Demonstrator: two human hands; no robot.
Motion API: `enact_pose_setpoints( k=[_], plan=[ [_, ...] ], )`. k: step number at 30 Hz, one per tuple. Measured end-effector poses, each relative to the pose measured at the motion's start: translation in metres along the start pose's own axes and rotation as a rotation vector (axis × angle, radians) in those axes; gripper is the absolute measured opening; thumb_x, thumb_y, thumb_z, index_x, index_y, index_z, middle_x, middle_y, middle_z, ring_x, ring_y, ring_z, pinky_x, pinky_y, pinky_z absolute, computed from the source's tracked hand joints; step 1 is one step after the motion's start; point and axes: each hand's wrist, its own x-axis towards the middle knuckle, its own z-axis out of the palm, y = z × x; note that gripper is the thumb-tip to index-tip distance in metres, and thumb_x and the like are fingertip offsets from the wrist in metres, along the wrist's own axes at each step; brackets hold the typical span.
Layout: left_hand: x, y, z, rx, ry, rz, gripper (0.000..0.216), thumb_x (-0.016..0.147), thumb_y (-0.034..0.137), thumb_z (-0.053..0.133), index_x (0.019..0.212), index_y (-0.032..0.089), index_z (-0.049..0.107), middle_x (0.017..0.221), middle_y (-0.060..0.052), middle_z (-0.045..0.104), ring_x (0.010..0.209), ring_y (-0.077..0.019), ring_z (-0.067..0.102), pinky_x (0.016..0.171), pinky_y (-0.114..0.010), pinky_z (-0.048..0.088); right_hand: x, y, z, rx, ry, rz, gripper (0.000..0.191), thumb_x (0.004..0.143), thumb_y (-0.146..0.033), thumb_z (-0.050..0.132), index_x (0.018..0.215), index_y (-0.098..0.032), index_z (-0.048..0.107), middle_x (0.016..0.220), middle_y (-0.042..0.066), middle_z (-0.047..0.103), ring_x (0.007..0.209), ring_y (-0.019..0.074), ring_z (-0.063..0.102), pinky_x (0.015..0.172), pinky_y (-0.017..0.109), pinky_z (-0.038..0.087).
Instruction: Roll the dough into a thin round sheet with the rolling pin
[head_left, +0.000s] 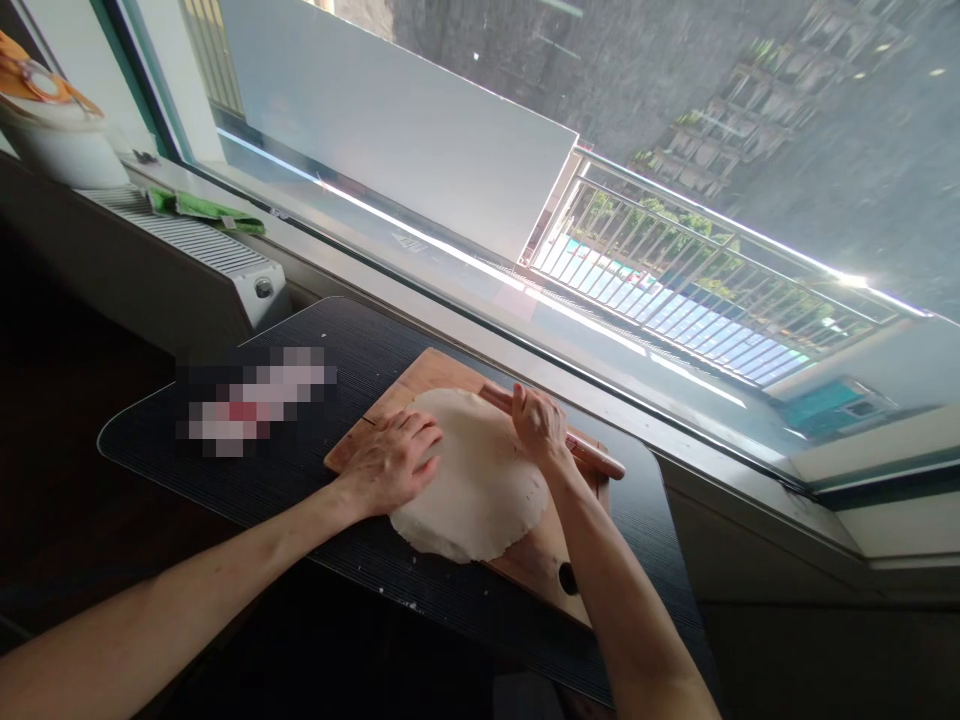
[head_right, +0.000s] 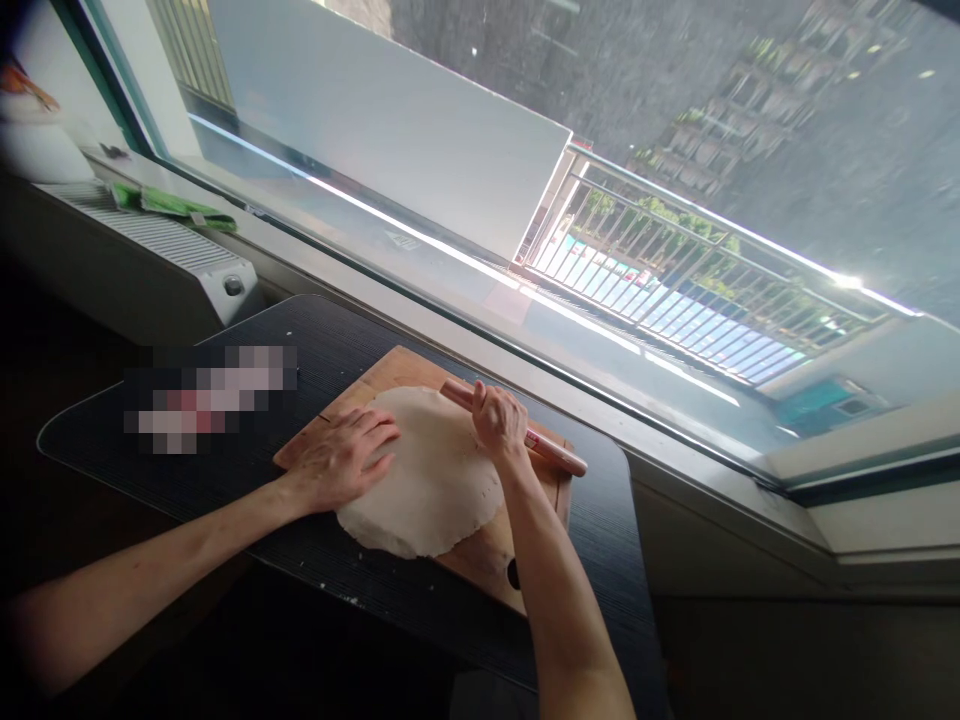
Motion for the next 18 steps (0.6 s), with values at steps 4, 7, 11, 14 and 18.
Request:
enact_pose_setpoints(
  k=[4, 7, 11, 14, 18],
  plan=[
    [0.000, 0.001, 0.000, -0.002, 0.009, -0.001, 0.022, 0.092, 0.025, 0.053, 0.110, 0.018, 0.065, 0.118, -0.011, 0.065, 0.112, -0.0286, 0.060, 0.110, -0.054, 0.040, -0.008, -0.024, -0.003, 0.036, -0.079, -0.063, 0.043, 0.107, -0.031, 0.031, 0.099, -0.021, 0.072, 0.106, 0.011, 0.073, 0.102, 0.0218, 0.064, 0.087, 0.031, 0.043],
    [0.000, 0.001, -0.001, 0.003, 0.007, -0.005, 0.022, 0.093, 0.025, 0.053, 0.109, 0.018, 0.066, 0.119, -0.011, 0.065, 0.113, -0.0288, 0.060, 0.111, -0.055, 0.038, -0.004, -0.038, 0.003, 0.076, -0.047, -0.101, 0.041, 0.107, -0.038, 0.031, 0.111, -0.023, 0.069, 0.123, 0.011, 0.066, 0.114, 0.0242, 0.057, 0.098, 0.037, 0.040],
    [0.000, 0.001, -0.002, 0.002, -0.010, -0.005, 0.024, 0.093, 0.026, 0.052, 0.111, 0.017, 0.065, 0.120, -0.012, 0.065, 0.115, -0.0290, 0.059, 0.109, -0.053, 0.039, 0.029, -0.043, 0.009, 0.114, 0.015, -0.060, 0.043, 0.107, -0.044, 0.029, 0.122, -0.023, 0.065, 0.134, 0.013, 0.060, 0.127, 0.0278, 0.049, 0.109, 0.046, 0.033],
    [0.000, 0.001, -0.001, -0.010, -0.018, -0.009, 0.023, 0.093, 0.026, 0.052, 0.111, 0.017, 0.065, 0.119, -0.011, 0.065, 0.115, -0.0284, 0.058, 0.109, -0.051, 0.040, 0.052, -0.040, 0.007, 0.139, -0.005, 0.032, 0.046, 0.107, -0.042, 0.026, 0.127, -0.022, 0.063, 0.139, 0.014, 0.057, 0.130, 0.0285, 0.048, 0.112, 0.048, 0.031],
    [0.000, 0.001, -0.001, -0.010, -0.008, -0.012, 0.023, 0.093, 0.026, 0.053, 0.111, 0.018, 0.065, 0.120, -0.011, 0.065, 0.116, -0.0286, 0.058, 0.109, -0.051, 0.040, 0.032, -0.044, 0.010, 0.145, -0.061, -0.017, 0.046, 0.106, -0.046, 0.027, 0.131, -0.025, 0.061, 0.144, 0.014, 0.054, 0.137, 0.0297, 0.043, 0.112, 0.051, 0.032]
  ],
)
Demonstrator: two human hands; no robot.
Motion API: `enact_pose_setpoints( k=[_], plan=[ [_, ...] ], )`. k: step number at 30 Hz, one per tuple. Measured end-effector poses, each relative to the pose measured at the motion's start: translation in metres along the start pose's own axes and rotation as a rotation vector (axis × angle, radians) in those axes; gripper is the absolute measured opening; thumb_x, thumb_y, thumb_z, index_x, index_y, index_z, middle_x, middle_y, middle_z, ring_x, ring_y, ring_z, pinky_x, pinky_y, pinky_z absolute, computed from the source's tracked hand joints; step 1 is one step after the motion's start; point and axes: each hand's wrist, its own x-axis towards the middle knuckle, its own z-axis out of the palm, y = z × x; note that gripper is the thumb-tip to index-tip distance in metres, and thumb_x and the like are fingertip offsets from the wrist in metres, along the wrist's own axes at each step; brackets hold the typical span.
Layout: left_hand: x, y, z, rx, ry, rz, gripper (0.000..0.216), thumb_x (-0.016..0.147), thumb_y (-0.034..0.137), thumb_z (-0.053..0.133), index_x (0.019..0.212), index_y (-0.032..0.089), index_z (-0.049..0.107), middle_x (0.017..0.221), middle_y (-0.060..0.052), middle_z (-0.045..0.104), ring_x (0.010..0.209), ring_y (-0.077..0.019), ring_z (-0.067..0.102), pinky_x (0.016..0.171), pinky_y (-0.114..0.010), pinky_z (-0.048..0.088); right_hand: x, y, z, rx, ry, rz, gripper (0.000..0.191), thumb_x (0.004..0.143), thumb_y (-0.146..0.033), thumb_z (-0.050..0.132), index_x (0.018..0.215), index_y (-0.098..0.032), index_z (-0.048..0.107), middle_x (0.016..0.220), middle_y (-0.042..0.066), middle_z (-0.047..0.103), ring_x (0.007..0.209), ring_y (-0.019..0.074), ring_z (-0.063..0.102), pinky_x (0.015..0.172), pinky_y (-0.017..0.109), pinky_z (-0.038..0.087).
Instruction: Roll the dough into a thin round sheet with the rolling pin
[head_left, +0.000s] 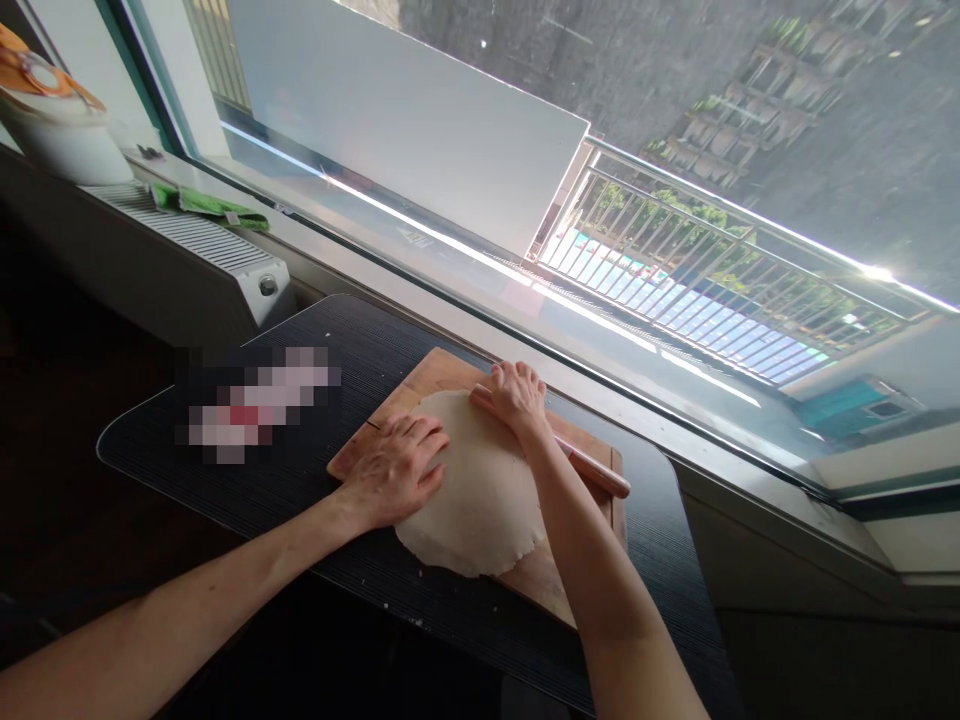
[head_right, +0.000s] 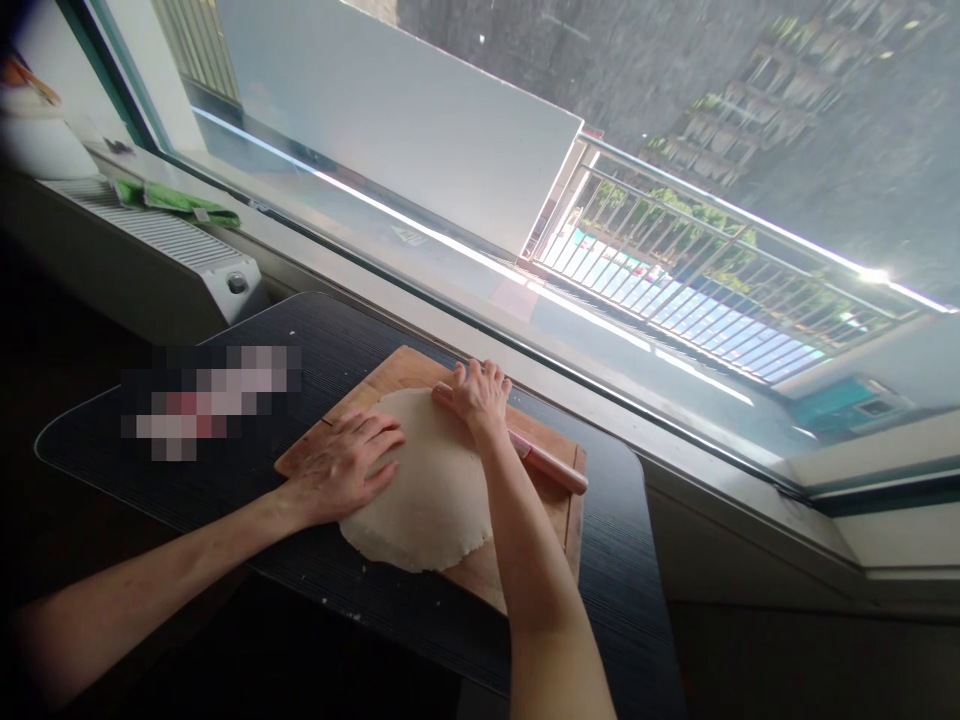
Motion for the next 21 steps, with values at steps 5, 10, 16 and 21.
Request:
enact_pose_setpoints(
  k=[5, 10, 16, 21],
  plan=[
    [0.000, 0.000, 0.000, 0.018, -0.003, 0.000, 0.024, 0.094, 0.026, 0.052, 0.111, 0.017, 0.065, 0.122, -0.012, 0.064, 0.117, -0.0292, 0.057, 0.109, -0.051, 0.040, -0.025, -0.006, 0.009, -0.050, 0.035, -0.102, 0.049, 0.105, -0.050, 0.032, 0.135, -0.024, 0.060, 0.155, 0.014, 0.045, 0.149, 0.0317, 0.027, 0.120, 0.055, 0.021],
    [0.000, -0.001, 0.001, 0.010, -0.025, -0.005, 0.024, 0.093, 0.026, 0.052, 0.112, 0.017, 0.065, 0.120, -0.011, 0.064, 0.116, -0.0290, 0.058, 0.110, -0.052, 0.040, 0.027, 0.004, -0.004, 0.031, -0.043, 0.093, 0.051, 0.106, -0.047, 0.024, 0.132, -0.024, 0.062, 0.149, 0.015, 0.051, 0.144, 0.0313, 0.035, 0.114, 0.058, 0.029],
    [0.000, 0.001, 0.000, 0.016, -0.005, -0.005, 0.023, 0.094, 0.026, 0.053, 0.111, 0.018, 0.065, 0.122, -0.011, 0.064, 0.117, -0.0283, 0.058, 0.110, -0.051, 0.039, -0.006, -0.009, 0.012, -0.011, 0.063, -0.075, 0.051, 0.105, -0.049, 0.030, 0.135, -0.022, 0.060, 0.152, 0.015, 0.049, 0.148, 0.0320, 0.031, 0.118, 0.056, 0.025],
    [0.001, 0.002, -0.002, 0.039, -0.005, 0.003, 0.024, 0.094, 0.027, 0.052, 0.111, 0.016, 0.066, 0.121, -0.013, 0.064, 0.115, -0.0291, 0.057, 0.108, -0.051, 0.041, -0.026, -0.016, 0.020, -0.066, 0.122, -0.124, 0.050, 0.105, -0.049, 0.030, 0.133, -0.023, 0.062, 0.150, 0.013, 0.052, 0.150, 0.0314, 0.027, 0.120, 0.055, 0.020]
  ],
)
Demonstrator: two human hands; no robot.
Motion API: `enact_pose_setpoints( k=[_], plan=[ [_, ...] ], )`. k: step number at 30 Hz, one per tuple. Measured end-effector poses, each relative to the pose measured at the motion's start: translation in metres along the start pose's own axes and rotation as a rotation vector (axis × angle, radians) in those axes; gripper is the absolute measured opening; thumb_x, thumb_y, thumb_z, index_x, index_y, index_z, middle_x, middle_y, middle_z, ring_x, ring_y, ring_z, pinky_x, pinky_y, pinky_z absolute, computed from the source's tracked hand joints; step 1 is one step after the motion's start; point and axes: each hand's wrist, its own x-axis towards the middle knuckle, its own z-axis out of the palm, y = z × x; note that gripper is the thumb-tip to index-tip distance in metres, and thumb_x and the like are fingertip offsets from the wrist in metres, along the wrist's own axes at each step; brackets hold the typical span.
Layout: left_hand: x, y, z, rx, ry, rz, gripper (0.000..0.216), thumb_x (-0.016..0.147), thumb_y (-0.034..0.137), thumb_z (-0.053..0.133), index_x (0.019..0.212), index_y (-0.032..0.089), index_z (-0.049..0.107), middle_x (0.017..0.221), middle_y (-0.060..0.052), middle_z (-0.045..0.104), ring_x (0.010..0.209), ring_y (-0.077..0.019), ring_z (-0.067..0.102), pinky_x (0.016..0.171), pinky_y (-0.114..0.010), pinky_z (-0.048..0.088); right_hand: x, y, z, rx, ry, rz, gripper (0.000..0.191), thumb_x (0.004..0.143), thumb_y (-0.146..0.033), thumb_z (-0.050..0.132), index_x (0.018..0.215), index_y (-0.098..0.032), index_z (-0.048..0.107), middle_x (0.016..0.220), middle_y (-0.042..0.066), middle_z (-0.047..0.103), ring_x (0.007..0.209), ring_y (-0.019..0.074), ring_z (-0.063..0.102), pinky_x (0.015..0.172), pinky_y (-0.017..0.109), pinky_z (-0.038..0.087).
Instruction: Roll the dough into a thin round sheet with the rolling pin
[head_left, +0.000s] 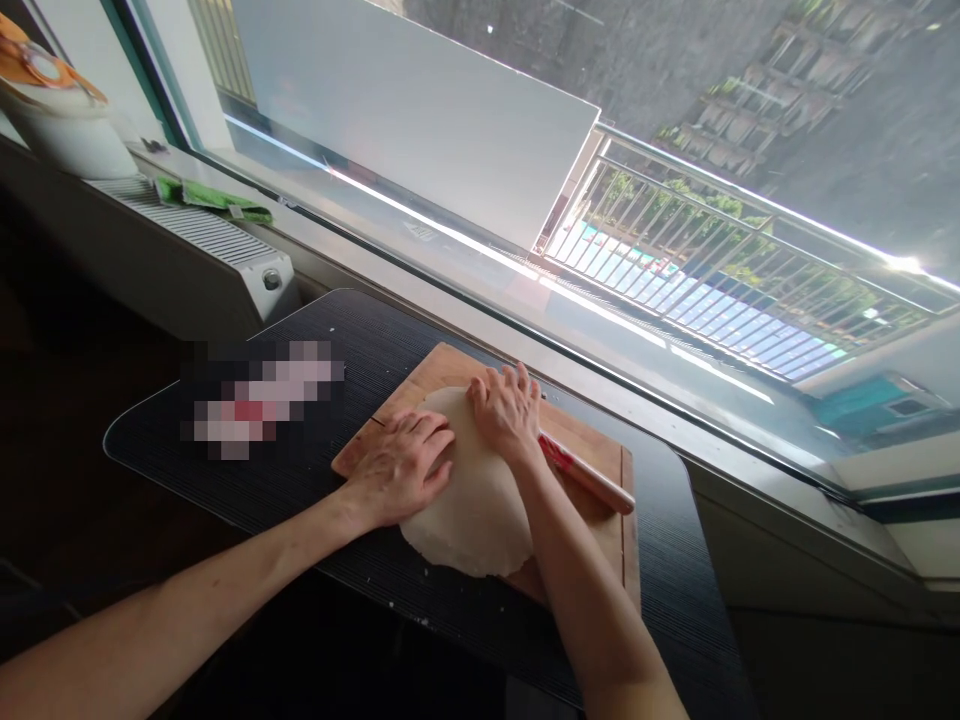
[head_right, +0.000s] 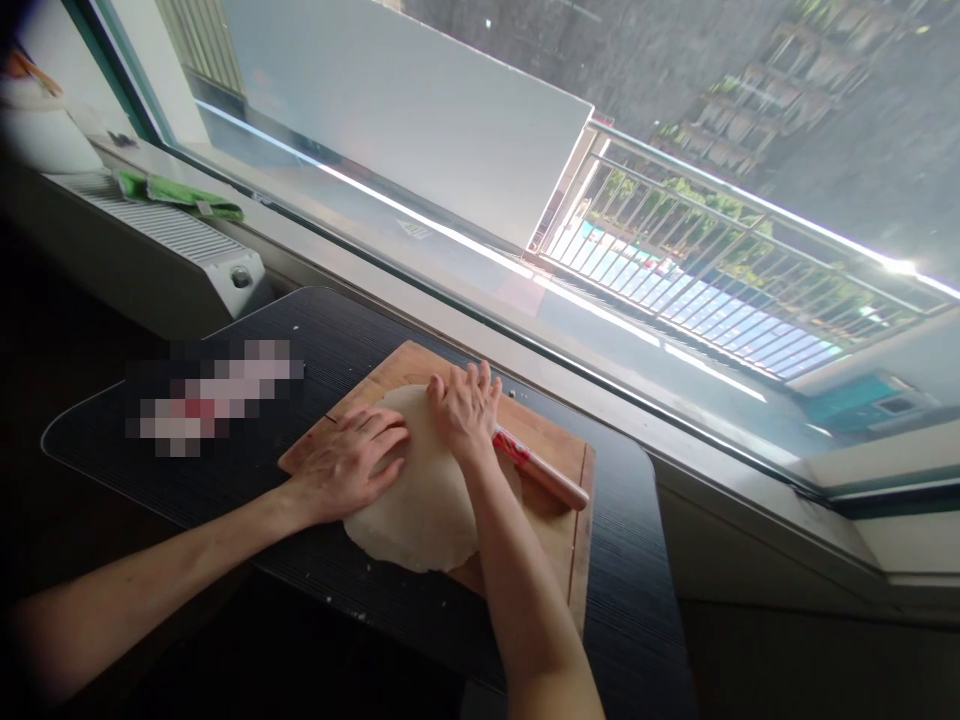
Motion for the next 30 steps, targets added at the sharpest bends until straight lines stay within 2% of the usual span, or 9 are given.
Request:
enact_pose_setpoints(
  k=[2, 5, 8, 12, 15, 18, 23, 28, 30],
  plan=[
    [0.000, -0.001, 0.000, -0.005, -0.008, 0.004, 0.024, 0.094, 0.027, 0.052, 0.111, 0.016, 0.066, 0.121, -0.013, 0.064, 0.114, -0.0290, 0.057, 0.107, -0.051, 0.041, 0.021, 0.011, -0.005, 0.001, -0.101, 0.052, 0.051, 0.105, -0.051, 0.028, 0.132, -0.025, 0.063, 0.148, 0.014, 0.053, 0.146, 0.0315, 0.032, 0.116, 0.055, 0.027],
    [0.000, -0.002, 0.001, -0.016, -0.020, 0.010, 0.023, 0.094, 0.027, 0.052, 0.110, 0.017, 0.065, 0.119, -0.012, 0.065, 0.114, -0.0284, 0.058, 0.108, -0.051, 0.041, 0.056, 0.030, -0.015, -0.016, -0.234, 0.090, 0.048, 0.104, -0.054, 0.034, 0.136, -0.028, 0.059, 0.141, 0.015, 0.057, 0.137, 0.0318, 0.040, 0.108, 0.055, 0.036],
    [0.000, -0.002, 0.002, -0.022, -0.008, -0.004, 0.022, 0.093, 0.027, 0.053, 0.110, 0.020, 0.065, 0.119, -0.011, 0.066, 0.113, -0.0279, 0.058, 0.108, -0.051, 0.042, 0.067, 0.041, -0.024, -0.043, -0.220, 0.120, 0.046, 0.105, -0.050, 0.032, 0.130, -0.025, 0.062, 0.134, 0.015, 0.060, 0.131, 0.0299, 0.044, 0.106, 0.052, 0.038],
    [0.000, -0.001, 0.002, -0.026, 0.003, -0.019, 0.021, 0.093, 0.026, 0.053, 0.110, 0.021, 0.065, 0.119, -0.010, 0.065, 0.114, -0.0279, 0.058, 0.108, -0.050, 0.042, 0.035, 0.050, -0.029, 0.028, -0.140, 0.098, 0.049, 0.107, -0.042, 0.023, 0.116, -0.025, 0.069, 0.126, 0.011, 0.062, 0.123, 0.0252, 0.049, 0.105, 0.043, 0.037],
    [-0.001, -0.002, 0.003, -0.035, -0.003, -0.010, 0.022, 0.092, 0.026, 0.054, 0.110, 0.020, 0.065, 0.119, -0.011, 0.065, 0.116, -0.0287, 0.058, 0.109, -0.051, 0.041, 0.006, 0.062, -0.031, 0.072, -0.164, 0.013, 0.038, 0.104, -0.042, 0.038, 0.104, -0.023, 0.071, 0.119, 0.009, 0.063, 0.112, 0.0227, 0.054, 0.098, 0.035, 0.040],
    [-0.001, -0.003, 0.004, -0.031, -0.002, -0.004, 0.022, 0.091, 0.025, 0.054, 0.109, 0.019, 0.065, 0.120, -0.011, 0.065, 0.116, -0.0296, 0.058, 0.109, -0.053, 0.041, -0.008, 0.074, -0.037, 0.077, -0.219, -0.077, 0.023, 0.098, -0.034, 0.051, 0.099, -0.020, 0.070, 0.108, 0.008, 0.065, 0.102, 0.0196, 0.057, 0.089, 0.028, 0.041],
    [-0.001, -0.005, 0.005, -0.008, 0.006, 0.009, 0.021, 0.092, 0.025, 0.054, 0.110, 0.019, 0.064, 0.118, -0.012, 0.065, 0.115, -0.0294, 0.057, 0.108, -0.052, 0.041, -0.027, 0.097, -0.052, 0.079, -0.185, -0.041, 0.023, 0.098, -0.034, 0.051, 0.097, -0.020, 0.069, 0.100, 0.007, 0.067, 0.086, 0.0177, 0.059, 0.078, 0.028, 0.041],
    [-0.001, -0.005, 0.006, -0.011, -0.002, 0.021, 0.020, 0.091, 0.025, 0.055, 0.108, 0.020, 0.064, 0.117, -0.011, 0.065, 0.114, -0.0290, 0.058, 0.108, -0.051, 0.041, -0.073, 0.112, -0.052, 0.159, -0.194, -0.020, 0.022, 0.097, -0.035, 0.052, 0.101, -0.023, 0.071, 0.108, 0.007, 0.067, 0.095, 0.0202, 0.062, 0.087, 0.031, 0.045],
    [-0.001, -0.006, 0.007, -0.021, 0.004, 0.019, 0.020, 0.091, 0.025, 0.054, 0.108, 0.021, 0.065, 0.117, -0.011, 0.065, 0.114, -0.0289, 0.058, 0.107, -0.051, 0.042, -0.084, 0.108, -0.049, 0.180, -0.205, 0.008, 0.031, 0.100, -0.038, 0.045, 0.109, -0.024, 0.070, 0.115, 0.008, 0.066, 0.106, 0.0218, 0.061, 0.096, 0.033, 0.044]
  ],
)
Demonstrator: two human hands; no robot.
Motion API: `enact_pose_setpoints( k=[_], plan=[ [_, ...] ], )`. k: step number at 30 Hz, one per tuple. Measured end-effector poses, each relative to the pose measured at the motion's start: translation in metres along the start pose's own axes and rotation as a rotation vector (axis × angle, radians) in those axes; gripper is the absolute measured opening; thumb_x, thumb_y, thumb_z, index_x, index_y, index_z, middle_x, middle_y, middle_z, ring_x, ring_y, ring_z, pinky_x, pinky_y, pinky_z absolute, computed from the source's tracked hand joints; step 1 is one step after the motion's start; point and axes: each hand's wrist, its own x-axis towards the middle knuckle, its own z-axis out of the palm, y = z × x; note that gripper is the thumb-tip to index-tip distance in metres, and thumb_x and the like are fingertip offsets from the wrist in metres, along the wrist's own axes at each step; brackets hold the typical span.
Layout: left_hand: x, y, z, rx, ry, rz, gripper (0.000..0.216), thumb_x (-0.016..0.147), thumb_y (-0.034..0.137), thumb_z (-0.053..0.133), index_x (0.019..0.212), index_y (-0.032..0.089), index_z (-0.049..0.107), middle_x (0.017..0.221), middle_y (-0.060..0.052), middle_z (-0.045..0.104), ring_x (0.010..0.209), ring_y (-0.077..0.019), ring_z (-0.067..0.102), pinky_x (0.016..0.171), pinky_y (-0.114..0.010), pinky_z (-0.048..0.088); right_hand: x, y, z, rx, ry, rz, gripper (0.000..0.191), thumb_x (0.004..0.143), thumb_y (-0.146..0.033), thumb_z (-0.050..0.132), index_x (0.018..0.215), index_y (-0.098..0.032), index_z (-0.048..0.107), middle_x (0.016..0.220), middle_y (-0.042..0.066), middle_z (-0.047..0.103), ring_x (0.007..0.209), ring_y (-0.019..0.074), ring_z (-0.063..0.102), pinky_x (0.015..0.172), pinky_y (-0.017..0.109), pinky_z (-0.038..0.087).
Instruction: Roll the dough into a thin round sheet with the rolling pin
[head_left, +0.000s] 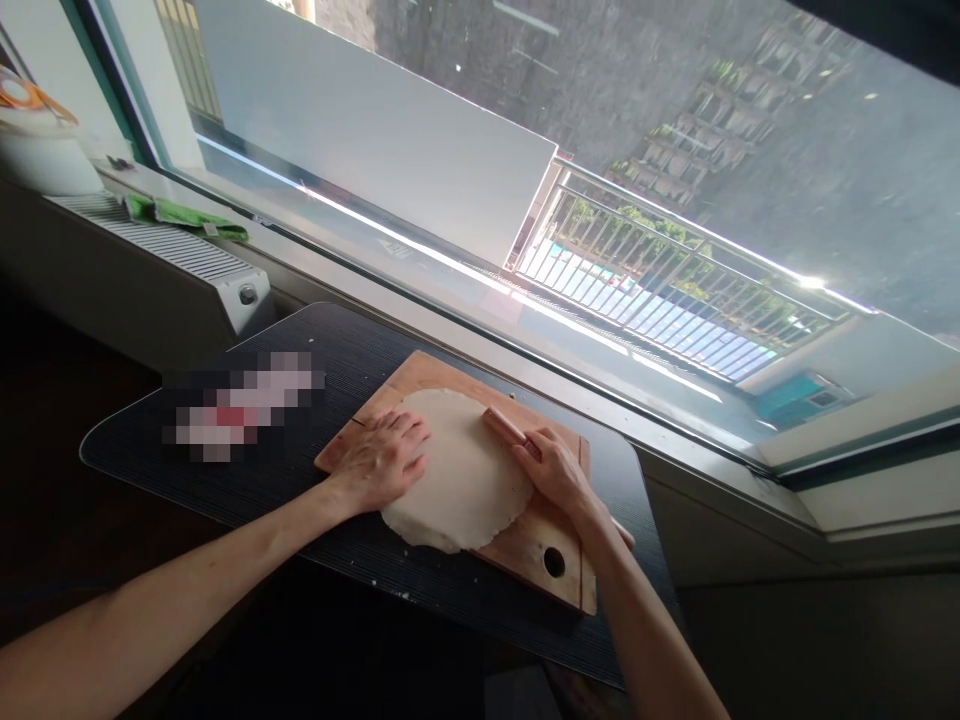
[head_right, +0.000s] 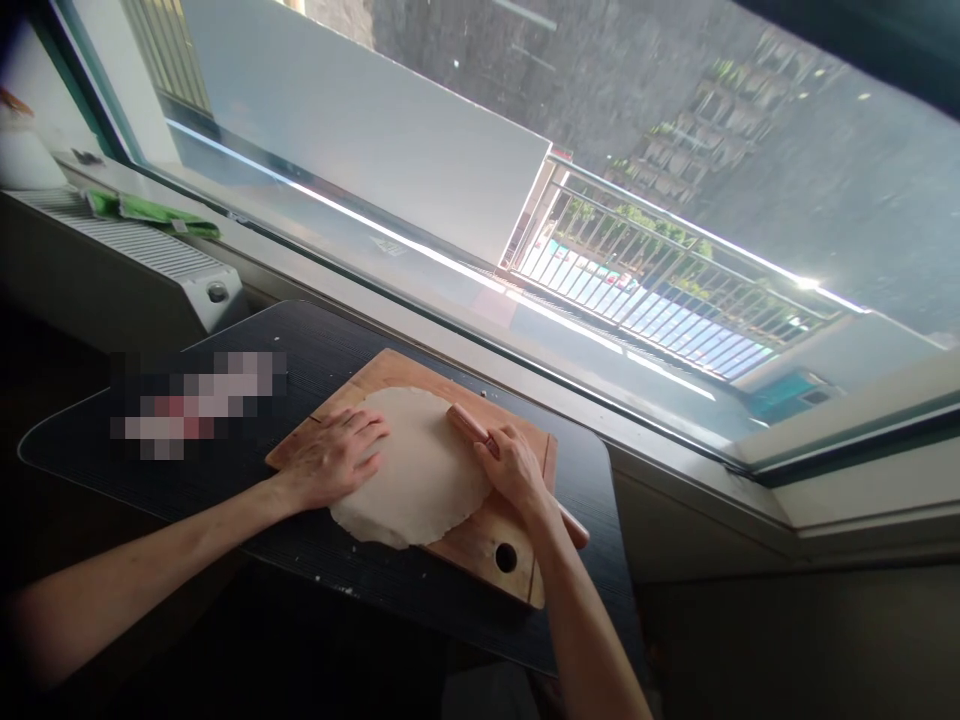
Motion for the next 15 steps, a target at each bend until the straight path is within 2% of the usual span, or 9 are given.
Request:
enact_pose_setpoints(
  k=[4, 8, 11, 15],
  plan=[
    [-0.001, -0.002, 0.002, -0.009, 0.014, 0.003, 0.022, 0.091, 0.027, 0.053, 0.110, 0.021, 0.065, 0.118, -0.011, 0.065, 0.114, -0.0294, 0.058, 0.106, -0.052, 0.042, 0.004, -0.016, 0.007, -0.066, 0.010, 0.191, 0.049, 0.106, -0.046, 0.026, 0.131, -0.027, 0.062, 0.137, 0.010, 0.058, 0.129, 0.0276, 0.050, 0.109, 0.046, 0.036],
    [-0.001, -0.003, 0.002, 0.013, 0.013, 0.020, 0.023, 0.093, 0.028, 0.051, 0.110, 0.021, 0.064, 0.118, -0.012, 0.065, 0.114, -0.0295, 0.058, 0.106, -0.052, 0.042, 0.023, -0.019, 0.001, -0.092, -0.004, 0.275, 0.052, 0.105, -0.050, 0.022, 0.132, -0.029, 0.061, 0.140, 0.010, 0.056, 0.136, 0.0292, 0.044, 0.112, 0.051, 0.032],
    [-0.001, -0.002, 0.001, 0.016, 0.011, 0.024, 0.022, 0.093, 0.028, 0.051, 0.110, 0.021, 0.064, 0.118, -0.012, 0.065, 0.114, -0.0295, 0.058, 0.106, -0.052, 0.042, 0.022, -0.019, 0.002, -0.092, -0.015, 0.297, 0.054, 0.105, -0.050, 0.020, 0.134, -0.028, 0.061, 0.147, 0.010, 0.053, 0.141, 0.0300, 0.041, 0.113, 0.052, 0.031],
    [0.000, 0.000, 0.000, -0.009, 0.022, 0.017, 0.022, 0.092, 0.026, 0.053, 0.110, 0.021, 0.065, 0.116, -0.012, 0.066, 0.113, -0.0308, 0.057, 0.104, -0.053, 0.043, -0.013, -0.039, 0.027, -0.163, 0.069, 0.193, 0.062, 0.105, -0.050, 0.024, 0.154, -0.016, 0.042, 0.163, 0.016, 0.036, 0.154, 0.0292, 0.021, 0.121, 0.050, 0.020]
  ],
)
